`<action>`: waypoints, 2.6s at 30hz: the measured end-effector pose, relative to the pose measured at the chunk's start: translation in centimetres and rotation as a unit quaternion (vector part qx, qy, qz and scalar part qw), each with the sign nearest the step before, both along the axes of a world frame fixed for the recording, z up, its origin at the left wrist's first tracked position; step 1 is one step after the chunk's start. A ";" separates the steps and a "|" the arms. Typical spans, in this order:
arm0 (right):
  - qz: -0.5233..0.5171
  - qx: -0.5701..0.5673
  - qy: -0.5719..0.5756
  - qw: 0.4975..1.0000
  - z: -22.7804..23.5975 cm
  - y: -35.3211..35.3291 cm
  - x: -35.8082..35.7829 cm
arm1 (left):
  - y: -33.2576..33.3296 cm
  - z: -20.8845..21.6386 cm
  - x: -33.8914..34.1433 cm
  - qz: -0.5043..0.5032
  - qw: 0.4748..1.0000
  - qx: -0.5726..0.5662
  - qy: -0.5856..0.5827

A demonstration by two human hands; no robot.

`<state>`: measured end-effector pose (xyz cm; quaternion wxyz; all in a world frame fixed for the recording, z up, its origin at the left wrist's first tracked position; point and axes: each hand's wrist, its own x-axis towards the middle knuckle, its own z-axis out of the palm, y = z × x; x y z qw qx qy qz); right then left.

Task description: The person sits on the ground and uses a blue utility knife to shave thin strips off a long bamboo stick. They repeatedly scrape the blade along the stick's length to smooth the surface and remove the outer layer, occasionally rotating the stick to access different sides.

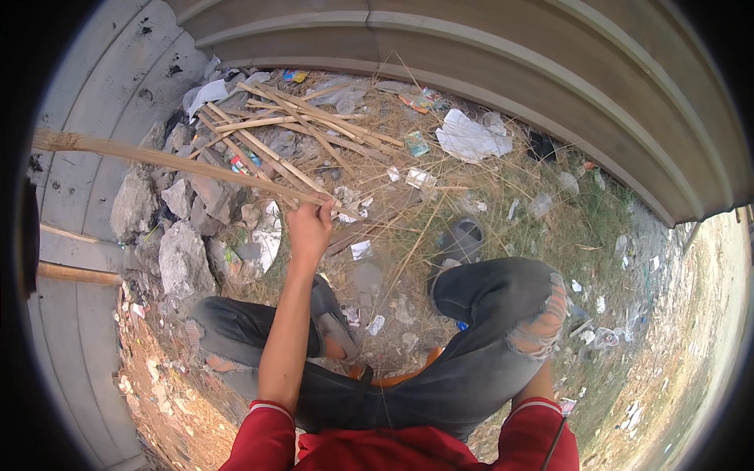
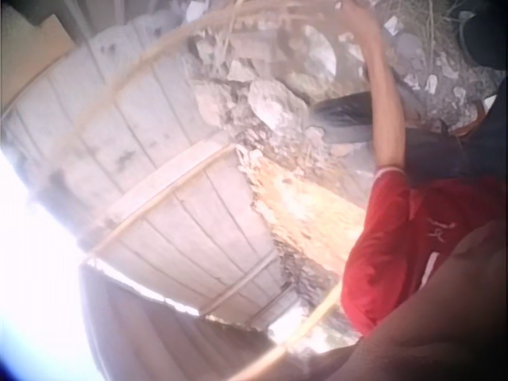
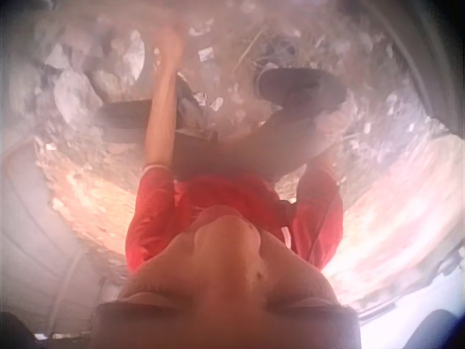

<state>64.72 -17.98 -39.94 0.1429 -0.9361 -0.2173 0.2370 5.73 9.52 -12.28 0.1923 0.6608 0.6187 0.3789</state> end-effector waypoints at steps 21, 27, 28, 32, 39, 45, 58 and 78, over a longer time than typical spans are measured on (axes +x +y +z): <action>-0.134 0.163 0.125 0.970 6.8 -1.3 0.8 | 2.2 -1.3 0.0 0.028 1.000 0.008 0.006; -0.205 0.222 0.225 0.926 6.6 -1.8 1.5 | 2.3 -2.2 0.0 0.025 0.999 0.041 0.005; -0.213 0.226 0.249 0.917 6.0 -1.7 0.9 | 2.2 -2.2 -0.3 0.029 0.999 0.041 0.005; -0.276 0.256 0.326 0.867 2.9 -2.8 -0.5 | 2.1 -1.6 1.1 0.028 0.997 0.075 0.006; -0.320 0.269 0.428 0.801 0.5 1.2 -6.1 | 0.8 -0.9 -1.4 0.050 0.998 0.032 -0.002; -0.384 0.324 0.466 0.728 0.8 0.6 -6.1 | 1.5 -0.3 -0.6 0.052 0.996 0.057 0.039; -0.475 0.501 0.367 0.623 24.5 -15.0 1.5 | 4.0 -1.5 -2.2 0.048 0.999 0.016 -0.007; 0.139 0.462 0.271 0.833 36.2 17.2 -33.0 | 4.0 0.1 -1.4 0.038 0.998 -0.033 -0.033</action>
